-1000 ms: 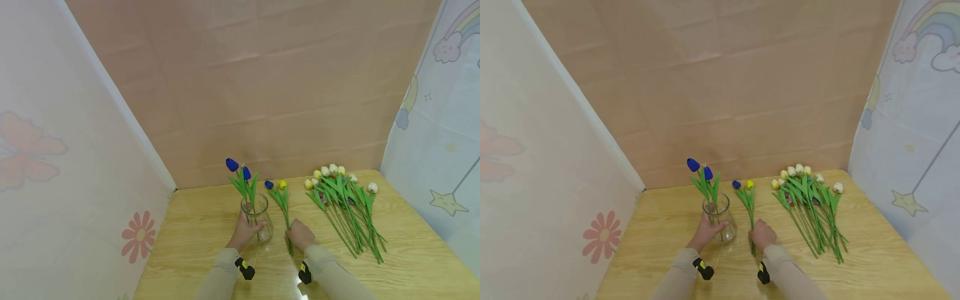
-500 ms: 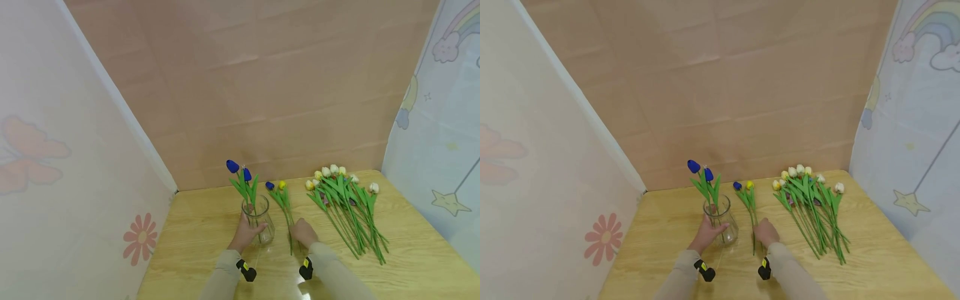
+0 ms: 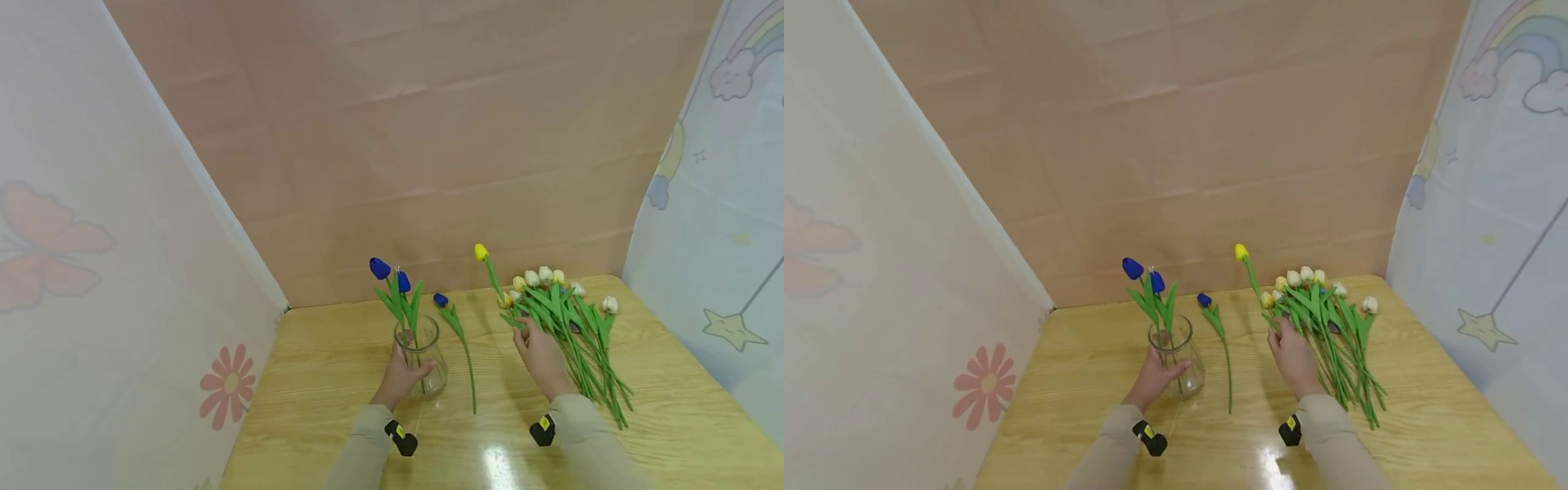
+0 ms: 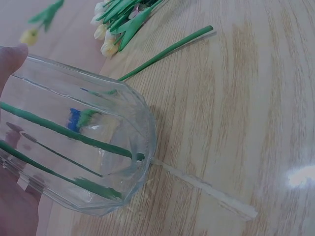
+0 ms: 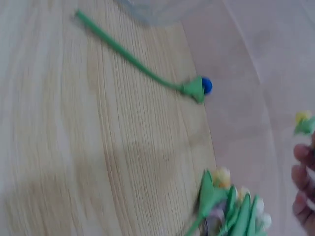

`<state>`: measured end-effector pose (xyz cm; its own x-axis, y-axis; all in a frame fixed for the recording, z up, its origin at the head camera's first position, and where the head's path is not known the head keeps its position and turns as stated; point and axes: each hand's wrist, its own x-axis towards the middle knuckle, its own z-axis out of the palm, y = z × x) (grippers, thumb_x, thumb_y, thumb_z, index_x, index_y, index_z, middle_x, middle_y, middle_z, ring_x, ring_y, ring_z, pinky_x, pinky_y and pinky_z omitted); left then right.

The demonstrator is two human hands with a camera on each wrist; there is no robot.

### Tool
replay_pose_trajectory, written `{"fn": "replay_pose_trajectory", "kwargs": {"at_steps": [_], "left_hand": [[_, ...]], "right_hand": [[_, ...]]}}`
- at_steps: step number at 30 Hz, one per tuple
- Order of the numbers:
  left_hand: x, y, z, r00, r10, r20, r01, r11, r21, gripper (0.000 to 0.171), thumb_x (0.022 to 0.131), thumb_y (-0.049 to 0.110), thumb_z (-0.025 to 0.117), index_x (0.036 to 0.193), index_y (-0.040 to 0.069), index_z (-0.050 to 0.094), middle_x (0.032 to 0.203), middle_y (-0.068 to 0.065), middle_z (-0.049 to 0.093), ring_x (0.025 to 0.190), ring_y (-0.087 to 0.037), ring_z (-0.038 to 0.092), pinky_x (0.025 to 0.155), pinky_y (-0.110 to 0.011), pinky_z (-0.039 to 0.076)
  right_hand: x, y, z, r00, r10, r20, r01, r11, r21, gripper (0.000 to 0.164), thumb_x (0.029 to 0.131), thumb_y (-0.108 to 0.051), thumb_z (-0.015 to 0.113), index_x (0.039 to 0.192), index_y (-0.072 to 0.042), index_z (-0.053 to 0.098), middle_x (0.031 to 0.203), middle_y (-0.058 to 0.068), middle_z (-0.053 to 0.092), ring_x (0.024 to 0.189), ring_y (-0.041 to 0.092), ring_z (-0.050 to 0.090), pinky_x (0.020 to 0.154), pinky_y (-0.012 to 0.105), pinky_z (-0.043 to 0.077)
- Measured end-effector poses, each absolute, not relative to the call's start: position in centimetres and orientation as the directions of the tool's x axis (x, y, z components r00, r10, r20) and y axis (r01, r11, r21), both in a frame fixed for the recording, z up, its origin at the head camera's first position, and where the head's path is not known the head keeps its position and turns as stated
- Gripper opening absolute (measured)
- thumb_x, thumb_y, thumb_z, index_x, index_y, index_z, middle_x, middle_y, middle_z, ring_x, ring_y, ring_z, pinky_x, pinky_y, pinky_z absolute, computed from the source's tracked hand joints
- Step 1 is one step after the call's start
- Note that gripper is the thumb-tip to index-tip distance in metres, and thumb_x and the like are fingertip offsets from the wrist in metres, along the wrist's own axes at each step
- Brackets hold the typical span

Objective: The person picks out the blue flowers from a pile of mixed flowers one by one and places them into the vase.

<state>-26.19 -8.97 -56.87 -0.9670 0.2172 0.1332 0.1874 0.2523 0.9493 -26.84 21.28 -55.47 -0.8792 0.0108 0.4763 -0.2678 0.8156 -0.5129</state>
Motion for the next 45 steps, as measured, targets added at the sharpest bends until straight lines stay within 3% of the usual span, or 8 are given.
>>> {"fn": "replay_pose_trajectory", "kwargs": {"at_steps": [4, 8, 19, 23, 32, 36, 40, 45], "left_hand": [[-27.0, -9.0, -58.6, -0.971, 0.206, 0.124, 0.176, 0.259, 0.950, 0.082, 0.080, 0.035, 0.070, 0.139, 0.038, 0.013, 0.145, -0.004, 0.021, 0.131, -0.025, 0.014, 0.102, -0.059, 0.019], [-27.1, -9.0, -58.7, -0.968, 0.208, 0.143, 0.194, 0.255, 0.947, 0.080, 0.081, 0.031, 0.069, 0.138, 0.041, 0.014, 0.144, -0.004, 0.022, 0.131, -0.024, 0.016, 0.102, -0.059, 0.020], [-27.2, -9.1, -58.6, -0.968, 0.219, 0.119, 0.174, 0.253, 0.952, 0.084, 0.081, 0.030, 0.069, 0.141, 0.032, 0.010, 0.147, -0.004, 0.017, 0.132, -0.025, 0.012, 0.102, -0.061, 0.018], [-27.2, -9.1, -58.5, -0.967, 0.224, 0.124, 0.180, 0.247, 0.952, 0.083, 0.082, 0.028, 0.069, 0.142, 0.025, 0.012, 0.147, -0.010, 0.018, 0.132, -0.031, 0.013, 0.101, -0.063, 0.018], [-27.2, -9.0, -58.8, -0.971, 0.206, 0.118, 0.172, 0.267, 0.948, 0.084, 0.080, 0.037, 0.070, 0.140, 0.036, 0.011, 0.147, -0.004, 0.019, 0.132, -0.026, 0.014, 0.101, -0.061, 0.020], [-27.2, -9.0, -58.6, -0.969, 0.217, 0.121, 0.176, 0.253, 0.951, 0.089, 0.080, 0.037, 0.069, 0.143, 0.029, 0.007, 0.148, -0.008, 0.014, 0.132, -0.027, 0.011, 0.102, -0.061, 0.019], [-26.6, -9.0, -57.5, -0.963, 0.238, 0.123, 0.179, 0.230, 0.956, 0.089, 0.081, 0.032, 0.069, 0.144, 0.021, 0.007, 0.148, -0.014, 0.013, 0.132, -0.029, 0.011, 0.102, -0.061, 0.018], [-25.4, -9.1, -55.4, -0.962, 0.247, 0.117, 0.177, 0.237, 0.955, 0.088, 0.081, 0.034, 0.069, 0.144, 0.020, 0.009, 0.147, -0.014, 0.015, 0.132, -0.031, 0.012, 0.102, -0.061, 0.019]], "right_hand": [[-26.8, 23.9, -55.4, -0.723, -0.034, 0.690, -0.347, 0.882, -0.320, 0.032, 0.092, -0.019, 0.055, 0.122, -0.009, 0.054, 0.066, 0.001, 0.058, 0.038, 0.002, 0.034, 0.030, 0.026, 0.031], [-26.2, 26.0, -55.1, -0.683, 0.022, 0.730, -0.268, 0.922, -0.278, 0.033, 0.090, -0.017, 0.058, 0.122, -0.010, 0.055, 0.066, 0.008, 0.060, 0.036, 0.006, 0.031, 0.027, 0.029, 0.029], [-25.3, 29.8, -57.5, -0.739, 0.101, 0.667, -0.150, 0.939, -0.309, 0.024, 0.083, -0.006, 0.062, 0.107, -0.003, 0.061, 0.082, 0.016, 0.057, 0.038, 0.011, 0.035, 0.027, 0.030, 0.029], [-25.1, 30.4, -58.9, -0.807, 0.102, 0.582, -0.123, 0.935, -0.334, 0.024, 0.085, -0.005, 0.060, 0.108, -0.003, 0.058, 0.090, 0.019, 0.053, 0.034, 0.010, 0.029, 0.026, 0.029, 0.027], [-25.2, 30.6, -58.9, -0.934, 0.160, 0.319, 0.018, 0.914, -0.405, 0.030, 0.092, -0.014, 0.049, 0.119, -0.001, 0.047, 0.108, 0.029, 0.044, 0.050, 0.027, 0.045, 0.030, 0.035, 0.034], [-25.5, 30.2, -58.4, -0.918, 0.166, 0.361, 0.015, 0.922, -0.386, 0.032, 0.089, -0.014, 0.056, 0.116, 0.001, 0.049, 0.105, 0.030, 0.045, 0.073, 0.043, 0.049, 0.039, 0.049, 0.043], [-26.3, 28.4, -57.5, -0.872, 0.126, 0.474, -0.059, 0.932, -0.356, 0.031, 0.084, -0.011, 0.063, 0.110, 0.003, 0.052, 0.098, 0.028, 0.049, 0.080, 0.045, 0.048, 0.055, 0.056, 0.047], [-27.3, 23.7, -56.4, -0.887, 0.049, 0.460, -0.137, 0.922, -0.363, 0.026, 0.085, -0.013, 0.061, 0.108, -0.001, 0.053, 0.093, 0.019, 0.053, 0.069, 0.030, 0.052, 0.044, 0.043, 0.046]]}}
